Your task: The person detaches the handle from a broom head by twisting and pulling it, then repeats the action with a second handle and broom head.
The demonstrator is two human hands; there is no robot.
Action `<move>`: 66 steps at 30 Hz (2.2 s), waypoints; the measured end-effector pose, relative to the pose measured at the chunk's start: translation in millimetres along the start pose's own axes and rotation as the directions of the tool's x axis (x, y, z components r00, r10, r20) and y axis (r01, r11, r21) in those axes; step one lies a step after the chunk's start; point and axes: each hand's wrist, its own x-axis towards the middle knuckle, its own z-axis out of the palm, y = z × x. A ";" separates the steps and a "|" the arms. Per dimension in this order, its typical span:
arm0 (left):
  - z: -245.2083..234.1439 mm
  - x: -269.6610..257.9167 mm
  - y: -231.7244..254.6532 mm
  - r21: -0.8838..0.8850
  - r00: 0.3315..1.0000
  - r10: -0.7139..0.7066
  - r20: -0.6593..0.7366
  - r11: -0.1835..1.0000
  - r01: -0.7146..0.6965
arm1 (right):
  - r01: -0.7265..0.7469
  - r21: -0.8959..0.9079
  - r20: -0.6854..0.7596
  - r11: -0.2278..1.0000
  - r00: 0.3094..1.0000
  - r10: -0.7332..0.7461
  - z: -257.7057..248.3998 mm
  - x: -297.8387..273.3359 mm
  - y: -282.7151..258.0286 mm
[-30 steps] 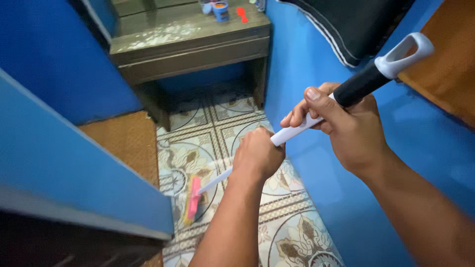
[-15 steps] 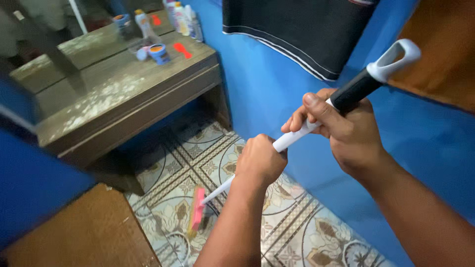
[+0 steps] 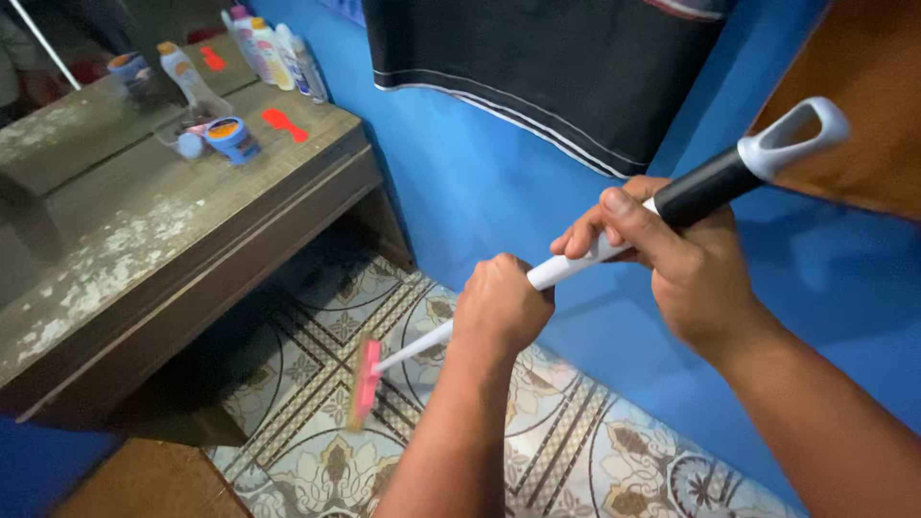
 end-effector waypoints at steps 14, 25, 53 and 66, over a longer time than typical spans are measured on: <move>8.6 74.2 -7.9 0.026 0.974 0.053 0.221 0.998 -0.060 | -0.096 0.010 -0.199 0.995 0.975 0.096 -0.1 39.8 38.5; -13.7 152.4 -77.6 0.036 0.860 0.146 0.489 0.982 -0.187 | -0.185 -0.061 -0.446 0.981 0.884 0.139 84.4 76.8 70.1; 31.9 106.8 -76.9 -0.214 0.749 0.464 0.472 0.885 -0.413 | -0.396 -0.398 -0.664 0.827 0.747 0.038 106.4 21.0 21.8; 7.5 50.5 -16.1 -0.076 0.804 0.274 0.527 0.958 -0.276 | -0.220 -0.300 -0.574 0.928 0.819 0.009 66.3 -22.4 -16.3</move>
